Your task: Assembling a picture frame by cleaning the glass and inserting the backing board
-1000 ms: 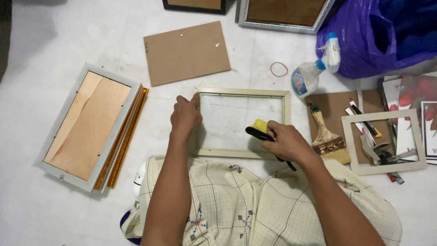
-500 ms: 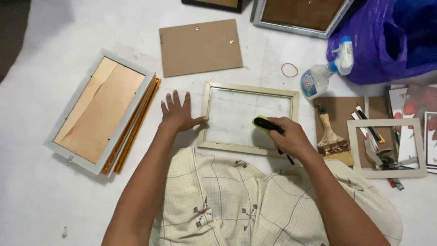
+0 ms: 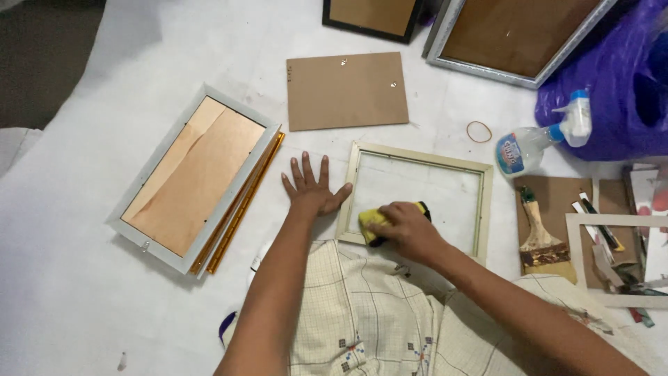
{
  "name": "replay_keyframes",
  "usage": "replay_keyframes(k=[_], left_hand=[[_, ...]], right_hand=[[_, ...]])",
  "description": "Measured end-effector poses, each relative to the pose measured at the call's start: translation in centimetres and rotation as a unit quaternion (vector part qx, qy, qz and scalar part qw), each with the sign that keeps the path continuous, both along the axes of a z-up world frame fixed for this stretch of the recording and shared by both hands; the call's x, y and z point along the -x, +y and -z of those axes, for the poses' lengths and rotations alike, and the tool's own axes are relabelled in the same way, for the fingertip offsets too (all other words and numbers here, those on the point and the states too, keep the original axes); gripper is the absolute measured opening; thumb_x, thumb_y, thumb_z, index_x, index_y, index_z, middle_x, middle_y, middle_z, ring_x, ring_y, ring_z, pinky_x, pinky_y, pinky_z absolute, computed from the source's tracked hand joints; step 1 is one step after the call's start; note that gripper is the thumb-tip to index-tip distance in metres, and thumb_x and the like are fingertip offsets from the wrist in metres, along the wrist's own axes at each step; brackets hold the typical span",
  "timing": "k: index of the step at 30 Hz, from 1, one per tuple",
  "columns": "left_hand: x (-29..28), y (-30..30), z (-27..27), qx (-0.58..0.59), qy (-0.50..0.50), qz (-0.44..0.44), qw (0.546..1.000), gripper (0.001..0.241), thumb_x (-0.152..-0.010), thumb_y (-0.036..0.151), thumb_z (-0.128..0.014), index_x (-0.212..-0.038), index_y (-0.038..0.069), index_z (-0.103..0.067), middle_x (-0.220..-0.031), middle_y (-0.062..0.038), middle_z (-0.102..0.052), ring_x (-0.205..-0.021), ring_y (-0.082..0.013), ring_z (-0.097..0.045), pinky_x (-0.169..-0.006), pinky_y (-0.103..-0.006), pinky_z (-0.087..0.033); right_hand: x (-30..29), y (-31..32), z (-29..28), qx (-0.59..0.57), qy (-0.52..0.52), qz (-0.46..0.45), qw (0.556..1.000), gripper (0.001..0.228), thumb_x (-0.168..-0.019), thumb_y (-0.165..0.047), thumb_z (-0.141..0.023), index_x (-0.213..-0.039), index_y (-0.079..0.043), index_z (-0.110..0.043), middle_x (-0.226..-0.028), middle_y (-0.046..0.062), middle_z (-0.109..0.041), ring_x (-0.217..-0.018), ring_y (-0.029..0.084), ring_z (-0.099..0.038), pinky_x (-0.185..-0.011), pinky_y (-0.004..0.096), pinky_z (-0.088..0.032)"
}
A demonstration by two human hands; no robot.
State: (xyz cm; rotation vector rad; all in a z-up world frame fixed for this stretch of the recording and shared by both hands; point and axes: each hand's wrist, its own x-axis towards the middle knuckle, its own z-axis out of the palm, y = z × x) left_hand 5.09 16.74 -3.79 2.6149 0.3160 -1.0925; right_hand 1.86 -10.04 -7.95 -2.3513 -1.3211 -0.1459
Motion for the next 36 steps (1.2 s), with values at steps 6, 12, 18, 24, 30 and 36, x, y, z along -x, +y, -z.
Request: replay_keyframes(k=[6, 12, 18, 24, 30, 36], left_hand=[[-0.2, -0.1, -0.9, 0.016, 0.003, -0.01, 1.0, 0.099, -0.092, 0.085, -0.018, -0.166, 0.026, 0.014, -0.168, -0.017, 0.032, -0.15, -0.0444, 0.034, -0.117, -0.0674, 0.02], [-0.2, 0.0, -1.2, 0.026, 0.0, -0.02, 0.999, 0.096, -0.095, 0.08, -0.022, -0.166, 0.026, 0.014, -0.168, -0.017, 0.032, -0.15, -0.0447, 0.035, -0.117, -0.0678, 0.02], [-0.1, 0.1, -1.6, 0.041, -0.007, -0.027, 0.999, 0.097, -0.096, 0.079, -0.023, -0.167, 0.024, 0.011, -0.168, -0.019, 0.03, -0.15, -0.0457, 0.034, -0.116, -0.0688, 0.021], [-0.1, 0.1, -0.6, 0.043, -0.016, -0.035, 0.998, 0.096, -0.095, 0.08, -0.023, -0.166, 0.026, 0.012, -0.168, -0.017, 0.031, -0.15, -0.0441, 0.035, -0.116, -0.0678, 0.021], [0.0, 0.1, -1.2, 0.036, -0.015, -0.025, 0.999, 0.096, -0.096, 0.079, -0.024, -0.167, 0.024, 0.011, -0.168, -0.018, 0.031, -0.15, -0.0453, 0.034, -0.117, -0.0689, 0.019], [0.1, -0.2, -1.0, 0.032, -0.023, -0.036, 0.999, 0.095, -0.096, 0.079, -0.024, -0.167, 0.025, 0.011, -0.169, -0.017, 0.03, -0.151, -0.0439, 0.034, -0.115, -0.068, 0.023]], right_hand=[[-9.0, 1.1, 0.3, 0.064, -0.131, -0.001, 0.989, 0.017, -0.097, -0.025, -0.058, -0.107, -0.024, -0.072, -0.11, 0.008, -0.058, -0.098, 0.033, -0.06, -0.076, 0.047, -0.046], [-10.3, 3.4, 1.0, 0.181, -0.086, 0.062, 0.978, 0.027, -0.089, -0.027, -0.056, -0.107, -0.036, -0.073, -0.099, 0.001, -0.056, -0.091, 0.028, -0.059, -0.068, 0.043, -0.048], [-7.6, 2.7, 1.5, 0.163, -0.07, -0.128, 0.976, 0.015, -0.081, -0.033, -0.057, -0.091, -0.038, -0.067, -0.095, -0.002, -0.055, -0.088, 0.025, -0.057, -0.069, 0.043, -0.047], [-11.6, 4.3, 1.2, 0.203, -0.04, 0.075, 0.975, 0.029, -0.082, -0.025, -0.063, -0.103, -0.039, -0.077, -0.107, 0.0, -0.061, -0.095, 0.028, -0.06, -0.074, 0.042, -0.049], [-4.8, 3.0, 1.6, 0.173, 0.044, -0.092, 0.98, 0.028, -0.062, -0.033, -0.072, -0.09, -0.039, -0.07, -0.101, -0.007, -0.053, -0.096, 0.023, -0.054, -0.076, 0.041, -0.046], [-13.3, 2.9, 0.4, 0.218, -0.014, 0.152, 0.964, 0.031, -0.08, -0.025, -0.072, -0.109, -0.033, -0.075, -0.114, 0.002, -0.065, -0.101, 0.028, -0.065, -0.082, 0.043, -0.054]])
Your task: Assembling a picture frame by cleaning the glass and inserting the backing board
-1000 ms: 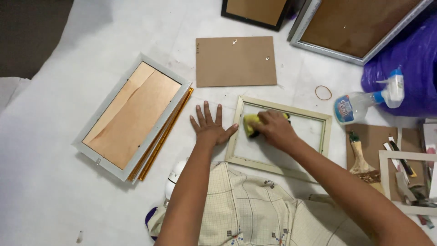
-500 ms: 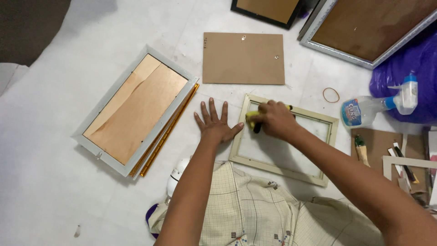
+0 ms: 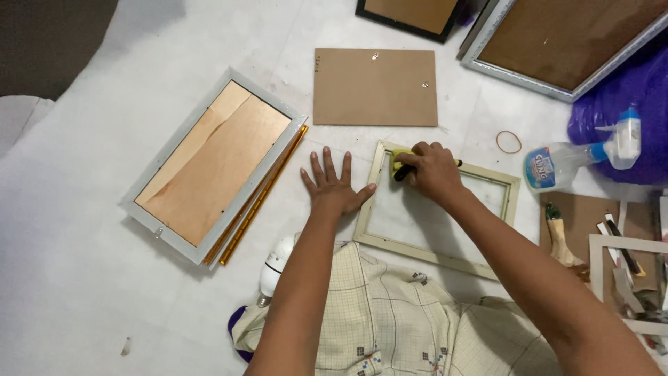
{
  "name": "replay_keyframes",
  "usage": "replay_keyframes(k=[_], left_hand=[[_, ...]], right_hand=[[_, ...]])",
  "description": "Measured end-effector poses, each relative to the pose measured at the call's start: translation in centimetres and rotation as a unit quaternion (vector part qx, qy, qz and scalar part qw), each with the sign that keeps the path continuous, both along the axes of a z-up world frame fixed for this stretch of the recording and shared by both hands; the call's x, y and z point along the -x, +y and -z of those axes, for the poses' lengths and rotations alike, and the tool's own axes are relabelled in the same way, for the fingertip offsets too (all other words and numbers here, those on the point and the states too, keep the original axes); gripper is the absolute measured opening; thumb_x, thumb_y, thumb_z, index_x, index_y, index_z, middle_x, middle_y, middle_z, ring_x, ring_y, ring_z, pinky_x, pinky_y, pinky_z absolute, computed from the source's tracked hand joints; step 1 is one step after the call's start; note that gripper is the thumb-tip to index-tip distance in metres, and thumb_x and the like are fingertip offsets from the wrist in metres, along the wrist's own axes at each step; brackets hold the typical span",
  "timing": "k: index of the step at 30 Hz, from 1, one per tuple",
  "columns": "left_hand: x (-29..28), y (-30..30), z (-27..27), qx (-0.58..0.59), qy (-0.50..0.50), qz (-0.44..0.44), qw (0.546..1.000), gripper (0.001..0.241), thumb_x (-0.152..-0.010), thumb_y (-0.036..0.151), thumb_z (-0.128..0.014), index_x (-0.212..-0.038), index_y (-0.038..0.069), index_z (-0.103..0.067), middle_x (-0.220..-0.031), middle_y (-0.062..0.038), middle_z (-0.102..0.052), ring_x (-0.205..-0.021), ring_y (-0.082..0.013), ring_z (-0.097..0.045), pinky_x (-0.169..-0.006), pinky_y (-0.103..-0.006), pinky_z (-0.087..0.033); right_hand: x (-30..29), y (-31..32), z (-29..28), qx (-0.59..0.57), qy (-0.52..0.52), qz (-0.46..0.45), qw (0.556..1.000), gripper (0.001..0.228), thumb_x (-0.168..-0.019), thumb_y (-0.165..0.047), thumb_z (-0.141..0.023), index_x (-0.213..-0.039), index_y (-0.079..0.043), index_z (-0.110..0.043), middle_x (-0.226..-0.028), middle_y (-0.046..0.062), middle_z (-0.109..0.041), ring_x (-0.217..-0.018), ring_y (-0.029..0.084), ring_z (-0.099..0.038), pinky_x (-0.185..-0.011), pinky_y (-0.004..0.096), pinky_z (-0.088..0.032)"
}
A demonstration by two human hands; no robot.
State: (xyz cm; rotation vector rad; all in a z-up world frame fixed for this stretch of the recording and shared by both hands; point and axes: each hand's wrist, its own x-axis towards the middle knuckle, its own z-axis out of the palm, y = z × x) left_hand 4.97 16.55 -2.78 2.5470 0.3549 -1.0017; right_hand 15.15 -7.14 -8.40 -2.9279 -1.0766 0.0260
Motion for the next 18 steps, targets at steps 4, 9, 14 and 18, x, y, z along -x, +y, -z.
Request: replay_keyframes(k=[4, 9, 14, 18], left_hand=[[0.0, 0.1, -0.6, 0.0, 0.007, -0.004, 1.0, 0.094, -0.097, 0.077, -0.025, -0.167, 0.025, 0.011, -0.169, -0.017, 0.031, -0.151, -0.0436, 0.034, -0.116, -0.0679, 0.022], [-0.2, 0.0, -0.2, -0.004, 0.005, -0.003, 1.0, 0.096, -0.095, 0.08, -0.025, -0.167, 0.026, 0.011, -0.169, -0.016, 0.03, -0.151, -0.044, 0.034, -0.117, -0.0679, 0.021], [-0.5, -0.2, -0.1, -0.015, 0.005, 0.009, 1.0, 0.096, -0.096, 0.079, -0.025, -0.167, 0.026, 0.011, -0.169, -0.016, 0.03, -0.151, -0.044, 0.033, -0.116, -0.0681, 0.022], [-0.2, 0.0, -0.8, -0.01, 0.021, 0.003, 1.0, 0.096, -0.095, 0.08, -0.024, -0.167, 0.026, 0.012, -0.169, -0.016, 0.03, -0.152, -0.0435, 0.033, -0.116, -0.0676, 0.022]], right_hand=[[4.3, 2.1, -4.0, 0.017, 0.153, -0.042, 0.987, 0.02, -0.074, -0.03, -0.072, -0.093, -0.028, -0.077, -0.105, 0.001, -0.071, -0.098, 0.03, -0.07, -0.083, 0.047, -0.057], [2.8, 1.9, -3.1, 0.028, 0.241, -0.004, 0.97, 0.029, -0.081, -0.022, -0.068, -0.106, -0.028, -0.081, -0.107, 0.009, -0.074, -0.101, 0.04, -0.071, -0.087, 0.054, -0.057], [3.1, 0.3, 0.4, -0.067, 0.103, 0.018, 0.992, 0.039, -0.081, -0.022, -0.07, -0.119, -0.028, -0.074, -0.109, 0.008, -0.06, -0.105, 0.036, -0.062, -0.09, 0.05, -0.053], [8.2, 0.1, -0.8, -0.074, 0.229, -0.116, 0.964, 0.036, -0.075, -0.014, -0.072, -0.11, -0.018, -0.076, -0.106, 0.01, -0.062, -0.102, 0.038, -0.062, -0.09, 0.052, -0.053]])
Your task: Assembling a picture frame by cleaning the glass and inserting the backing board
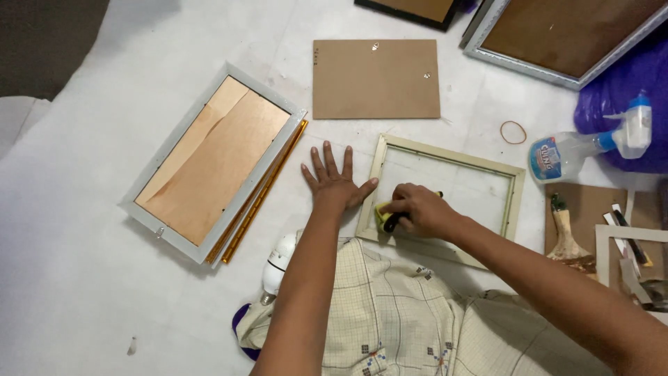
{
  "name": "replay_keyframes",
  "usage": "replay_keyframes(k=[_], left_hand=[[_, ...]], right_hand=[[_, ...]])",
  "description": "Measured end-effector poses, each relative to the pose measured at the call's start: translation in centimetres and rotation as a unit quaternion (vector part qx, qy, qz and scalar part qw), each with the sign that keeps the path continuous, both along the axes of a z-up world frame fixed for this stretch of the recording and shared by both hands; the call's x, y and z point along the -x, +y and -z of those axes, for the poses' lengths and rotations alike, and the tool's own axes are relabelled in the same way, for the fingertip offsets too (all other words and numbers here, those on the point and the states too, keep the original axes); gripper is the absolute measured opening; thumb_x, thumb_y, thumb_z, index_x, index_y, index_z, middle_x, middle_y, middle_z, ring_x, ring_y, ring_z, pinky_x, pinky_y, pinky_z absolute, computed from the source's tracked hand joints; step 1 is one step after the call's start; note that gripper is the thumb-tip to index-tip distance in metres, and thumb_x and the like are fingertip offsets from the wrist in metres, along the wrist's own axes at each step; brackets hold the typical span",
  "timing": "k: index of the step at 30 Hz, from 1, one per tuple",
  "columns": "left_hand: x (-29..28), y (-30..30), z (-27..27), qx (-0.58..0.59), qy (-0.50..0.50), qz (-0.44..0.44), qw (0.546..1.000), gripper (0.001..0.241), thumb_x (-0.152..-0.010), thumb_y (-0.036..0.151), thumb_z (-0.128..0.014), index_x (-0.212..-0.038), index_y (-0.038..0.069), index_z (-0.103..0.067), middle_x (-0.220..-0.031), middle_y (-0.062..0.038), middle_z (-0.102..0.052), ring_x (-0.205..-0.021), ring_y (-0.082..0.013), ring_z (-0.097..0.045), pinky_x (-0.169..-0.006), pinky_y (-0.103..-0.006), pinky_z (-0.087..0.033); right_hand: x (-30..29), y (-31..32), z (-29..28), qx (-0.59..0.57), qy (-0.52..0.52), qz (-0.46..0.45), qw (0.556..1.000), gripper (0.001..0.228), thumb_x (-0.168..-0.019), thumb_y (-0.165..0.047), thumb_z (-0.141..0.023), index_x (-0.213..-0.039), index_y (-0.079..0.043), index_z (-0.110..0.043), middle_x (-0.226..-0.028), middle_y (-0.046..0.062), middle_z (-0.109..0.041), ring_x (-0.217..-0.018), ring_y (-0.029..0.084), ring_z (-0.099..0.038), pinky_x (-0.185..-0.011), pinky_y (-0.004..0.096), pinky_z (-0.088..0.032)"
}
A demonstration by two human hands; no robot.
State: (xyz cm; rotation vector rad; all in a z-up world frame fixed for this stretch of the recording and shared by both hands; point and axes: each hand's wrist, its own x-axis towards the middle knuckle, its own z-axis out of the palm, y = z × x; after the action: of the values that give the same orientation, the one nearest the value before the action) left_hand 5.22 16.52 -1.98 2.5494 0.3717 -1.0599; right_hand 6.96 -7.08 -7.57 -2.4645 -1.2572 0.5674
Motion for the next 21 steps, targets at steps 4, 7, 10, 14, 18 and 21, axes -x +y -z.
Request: replay_keyframes(k=[4, 7, 10, 14, 18, 21], left_hand=[[0.2, -0.2, 0.4, -0.003, -0.005, 0.006, 1.0, 0.098, -0.094, 0.081, -0.023, -0.167, 0.025, 0.011, -0.169, -0.017, 0.03, -0.151, -0.0445, 0.033, -0.116, -0.0678, 0.022], [0.2, -0.1, 0.5, -0.007, -0.008, 0.006, 1.0, 0.098, -0.094, 0.082, -0.022, -0.167, 0.025, 0.012, -0.169, -0.017, 0.029, -0.151, -0.0445, 0.033, -0.117, -0.0676, 0.021], [0.0, 0.0, 0.8, -0.007, -0.017, 0.005, 1.0, 0.096, -0.096, 0.079, -0.022, -0.166, 0.025, 0.013, -0.169, -0.017, 0.03, -0.151, -0.0451, 0.032, -0.115, -0.0691, 0.022], [0.0, -0.2, 0.4, -0.004, -0.013, 0.01, 1.0, 0.098, -0.094, 0.082, -0.021, -0.166, 0.024, 0.013, -0.168, -0.018, 0.03, -0.151, -0.0456, 0.033, -0.116, -0.0691, 0.021], [0.1, 0.0, 0.6, -0.009, -0.015, 0.01, 1.0, 0.097, -0.095, 0.081, -0.021, -0.167, 0.024, 0.012, -0.169, -0.019, 0.028, -0.151, -0.0456, 0.031, -0.117, -0.0687, 0.02], [0.2, -0.1, 0.3, -0.006, -0.01, 0.009, 1.0, 0.099, -0.094, 0.082, -0.021, -0.167, 0.023, 0.012, -0.169, -0.019, 0.029, -0.151, -0.0454, 0.033, -0.115, -0.0687, 0.022]], right_hand=[[-5.8, -1.1, 2.8, -0.025, -0.199, 0.011, 0.98, 0.031, -0.088, -0.018, -0.059, -0.113, -0.029, -0.074, -0.101, 0.012, -0.059, -0.089, 0.037, -0.063, -0.078, 0.05, -0.053], [-6.5, 0.0, 1.7, -0.026, -0.33, 0.098, 0.938, 0.036, -0.096, -0.018, -0.057, -0.129, -0.028, -0.066, -0.1, 0.007, -0.05, -0.084, 0.03, -0.056, -0.067, 0.044, -0.045], [-5.5, 0.9, 0.8, -0.086, -0.279, 0.008, 0.956, 0.029, -0.094, -0.015, -0.056, -0.121, -0.023, -0.064, -0.098, 0.012, -0.049, -0.079, 0.035, -0.054, -0.066, 0.046, -0.046], [-9.1, -0.4, 1.5, -0.047, -0.263, 0.096, 0.959, 0.042, -0.085, -0.018, -0.072, -0.126, -0.023, -0.065, -0.108, 0.012, -0.052, -0.094, 0.034, -0.059, -0.073, 0.046, -0.054], [-7.9, 1.6, -1.3, 0.011, -0.19, 0.117, 0.975, 0.043, -0.083, -0.019, -0.076, -0.126, -0.023, -0.072, -0.109, 0.014, -0.061, -0.102, 0.036, -0.065, -0.084, 0.049, -0.058], [-8.8, 1.2, -0.3, -0.016, -0.189, 0.206, 0.96, 0.056, -0.085, -0.022, -0.076, -0.139, -0.022, -0.062, -0.116, 0.01, -0.05, -0.11, 0.033, -0.059, -0.083, 0.048, -0.059]])
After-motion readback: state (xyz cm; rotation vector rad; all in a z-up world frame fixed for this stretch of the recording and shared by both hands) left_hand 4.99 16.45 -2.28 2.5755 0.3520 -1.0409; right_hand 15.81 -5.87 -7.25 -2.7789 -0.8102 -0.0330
